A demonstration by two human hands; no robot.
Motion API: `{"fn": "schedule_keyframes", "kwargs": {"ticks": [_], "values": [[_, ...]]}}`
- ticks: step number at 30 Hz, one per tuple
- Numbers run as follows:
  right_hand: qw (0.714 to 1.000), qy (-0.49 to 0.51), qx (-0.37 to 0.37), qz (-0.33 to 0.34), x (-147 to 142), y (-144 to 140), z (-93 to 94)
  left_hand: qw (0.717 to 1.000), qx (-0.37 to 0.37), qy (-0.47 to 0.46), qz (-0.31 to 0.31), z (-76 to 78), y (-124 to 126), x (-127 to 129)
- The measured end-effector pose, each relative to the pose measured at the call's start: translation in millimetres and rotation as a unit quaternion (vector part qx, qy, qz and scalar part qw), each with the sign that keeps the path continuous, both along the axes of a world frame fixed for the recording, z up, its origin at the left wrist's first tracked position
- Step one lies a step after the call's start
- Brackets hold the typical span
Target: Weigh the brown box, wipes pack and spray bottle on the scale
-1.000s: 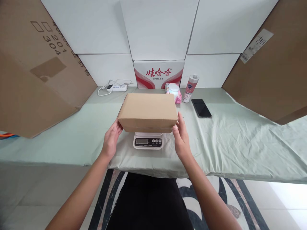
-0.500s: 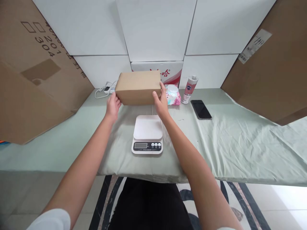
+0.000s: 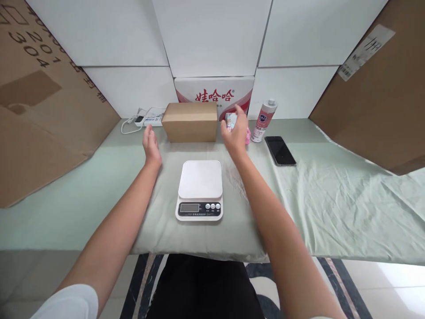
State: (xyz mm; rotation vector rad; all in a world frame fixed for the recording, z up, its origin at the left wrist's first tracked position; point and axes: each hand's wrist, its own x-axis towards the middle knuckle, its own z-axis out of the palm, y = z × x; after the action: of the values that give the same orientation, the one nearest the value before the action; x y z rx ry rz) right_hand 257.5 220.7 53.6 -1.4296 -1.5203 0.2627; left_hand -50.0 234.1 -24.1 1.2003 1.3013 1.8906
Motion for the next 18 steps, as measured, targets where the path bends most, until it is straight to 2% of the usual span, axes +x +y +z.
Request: {"fn": "schedule_keyframes", "kwargs": {"ticks": [3, 6, 9, 14, 18], "values": [[0.987, -0.081, -0.075, -0.114, 11, 7, 9.2, 1.000, 0.022, 0.005, 0.017, 3.3, -4, 0], [0.962, -0.140, -0.181, -0.149, 6, 24, 12.5, 0.999, 0.020, 0.016, 0.019, 7.8, -8, 5], [0.941, -0.152, -0.248, -0.173, 0, 36, 17.0, 0.999, 0.018, 0.030, 0.012, 10.2, -11, 6], [0.947, -0.116, -0.255, -0.157, 18, 37, 23.8, 0.999, 0.030, 0.031, 0.029, 16.2, -16, 9], [0.975, -0.019, -0.203, -0.083, 45, 30, 20.9, 0.996, 0.075, 0.052, 0.011, 28.4, -28, 21]]}}
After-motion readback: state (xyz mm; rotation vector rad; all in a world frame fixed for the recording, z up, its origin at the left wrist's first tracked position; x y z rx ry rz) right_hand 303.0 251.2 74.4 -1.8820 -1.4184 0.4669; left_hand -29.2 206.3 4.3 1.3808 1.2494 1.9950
